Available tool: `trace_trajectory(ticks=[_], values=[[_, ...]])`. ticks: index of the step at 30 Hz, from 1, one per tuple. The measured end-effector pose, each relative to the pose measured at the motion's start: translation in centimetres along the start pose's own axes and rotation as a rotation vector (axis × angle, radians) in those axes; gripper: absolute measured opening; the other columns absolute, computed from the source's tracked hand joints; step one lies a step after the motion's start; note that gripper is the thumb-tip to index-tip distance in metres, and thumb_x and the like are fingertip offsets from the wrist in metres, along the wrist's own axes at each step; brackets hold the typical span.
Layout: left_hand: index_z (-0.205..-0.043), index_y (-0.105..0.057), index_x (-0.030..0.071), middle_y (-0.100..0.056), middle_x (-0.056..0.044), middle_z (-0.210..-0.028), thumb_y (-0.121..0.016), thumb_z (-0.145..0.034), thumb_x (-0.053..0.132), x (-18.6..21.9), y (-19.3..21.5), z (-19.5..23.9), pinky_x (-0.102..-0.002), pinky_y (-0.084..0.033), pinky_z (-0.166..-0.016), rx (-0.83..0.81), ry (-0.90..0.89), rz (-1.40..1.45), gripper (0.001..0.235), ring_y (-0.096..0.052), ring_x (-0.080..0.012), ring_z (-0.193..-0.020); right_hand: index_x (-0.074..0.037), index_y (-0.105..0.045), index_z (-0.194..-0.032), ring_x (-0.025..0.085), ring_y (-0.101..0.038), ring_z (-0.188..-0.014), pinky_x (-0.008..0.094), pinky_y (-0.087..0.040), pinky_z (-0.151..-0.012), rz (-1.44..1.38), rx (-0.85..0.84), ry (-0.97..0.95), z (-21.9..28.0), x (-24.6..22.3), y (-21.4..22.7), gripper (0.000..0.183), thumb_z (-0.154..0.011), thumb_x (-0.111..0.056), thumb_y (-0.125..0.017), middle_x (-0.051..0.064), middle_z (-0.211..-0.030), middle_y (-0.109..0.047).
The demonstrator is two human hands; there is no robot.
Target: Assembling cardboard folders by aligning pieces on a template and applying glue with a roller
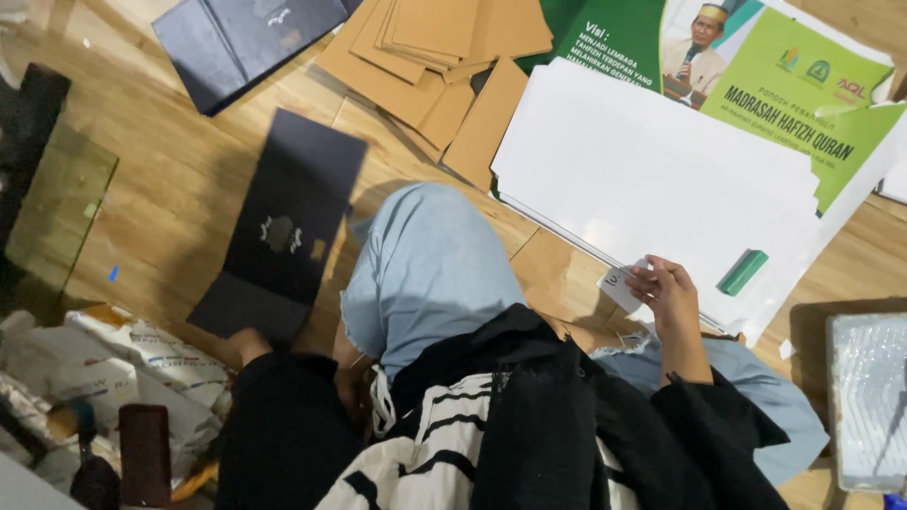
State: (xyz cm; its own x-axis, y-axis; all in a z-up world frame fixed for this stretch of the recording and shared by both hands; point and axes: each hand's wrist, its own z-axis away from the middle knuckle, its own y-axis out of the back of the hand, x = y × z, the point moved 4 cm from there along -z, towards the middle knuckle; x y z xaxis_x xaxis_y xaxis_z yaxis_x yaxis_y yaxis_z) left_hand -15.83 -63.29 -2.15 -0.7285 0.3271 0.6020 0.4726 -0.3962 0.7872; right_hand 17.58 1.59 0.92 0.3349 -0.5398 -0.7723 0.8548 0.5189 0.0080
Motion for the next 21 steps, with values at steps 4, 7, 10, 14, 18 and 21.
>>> trace_trajectory(ticks=[4, 7, 10, 14, 18, 21], values=[[-0.142, -0.033, 0.008, -0.021, -0.032, -0.141, -0.061, -0.098, 0.028, 1.6, 0.5, -2.8, -0.057, -0.019, -0.109, 0.129, -0.143, -0.171, 0.056, -0.024, -0.0467, -0.132, -0.009, -0.048, -0.117, 0.028, -0.064, -0.086, 0.040, -0.051, -0.078, -0.010, 0.007, 0.016, -0.5, 1.0, 0.2, 0.023, -0.100, -0.024, -0.048, 0.012, -0.091, -0.062], [-0.142, -0.034, 0.007, -0.021, -0.034, -0.139, -0.062, -0.097, 0.027, 4.1, -2.8, -3.1, -0.057, -0.020, -0.109, 0.191, -0.260, -0.263, 0.056, -0.024, -0.0490, -0.130, -0.007, -0.050, -0.116, 0.031, -0.065, -0.086, 0.042, -0.051, -0.077, 0.028, 0.045, 0.026, -0.4, 0.1, 0.0, 0.023, -0.099, -0.023, -0.048, 0.017, -0.092, -0.063], [-0.142, -0.036, 0.007, -0.021, -0.036, -0.138, -0.064, -0.097, 0.025, 6.5, -7.5, -1.4, -0.057, -0.020, -0.109, 0.238, -0.388, -0.344, 0.056, -0.025, -0.0513, -0.129, -0.005, -0.053, -0.111, 0.030, -0.066, -0.083, 0.040, -0.053, -0.073, 0.043, 0.099, 0.007, 0.8, -1.9, 0.2, 0.021, -0.097, -0.019, -0.049, 0.019, -0.091, -0.064], [-0.144, -0.021, 0.013, -0.028, -0.030, -0.140, -0.062, -0.098, 0.042, 14.0, -11.4, 8.6, -0.059, -0.025, -0.104, 0.012, -0.522, -0.413, 0.068, -0.034, -0.0470, -0.129, -0.007, -0.060, -0.109, 0.026, -0.067, -0.078, 0.034, -0.055, -0.066, 0.288, 0.270, 0.170, 1.5, -5.1, 4.1, 0.019, -0.095, -0.019, -0.055, 0.016, -0.088, -0.065], [-0.140, -0.039, 0.010, -0.032, -0.027, -0.132, -0.068, -0.084, 0.059, 21.0, -17.3, 23.7, -0.051, -0.022, -0.105, -0.112, -1.314, 0.207, 0.080, -0.035, -0.0463, -0.123, -0.007, -0.066, -0.105, 0.026, -0.067, -0.083, 0.037, -0.053, -0.067, 0.826, 0.602, 0.401, -0.1, -5.9, 10.0, 0.021, -0.092, -0.023, -0.066, 0.012, -0.091, -0.066], [-0.141, -0.034, 0.012, -0.039, -0.021, -0.128, -0.059, -0.088, 0.013, 23.0, -14.4, 38.8, -0.051, -0.031, -0.105, -0.946, -1.188, 0.126, 0.059, -0.038, -0.0414, -0.124, 0.001, -0.061, -0.112, 0.035, -0.061, -0.085, 0.043, -0.052, -0.072, 0.937, 0.728, 0.481, -1.7, -4.3, 11.0, 0.045, -0.080, -0.025, -0.078, 0.018, -0.094, -0.059]])
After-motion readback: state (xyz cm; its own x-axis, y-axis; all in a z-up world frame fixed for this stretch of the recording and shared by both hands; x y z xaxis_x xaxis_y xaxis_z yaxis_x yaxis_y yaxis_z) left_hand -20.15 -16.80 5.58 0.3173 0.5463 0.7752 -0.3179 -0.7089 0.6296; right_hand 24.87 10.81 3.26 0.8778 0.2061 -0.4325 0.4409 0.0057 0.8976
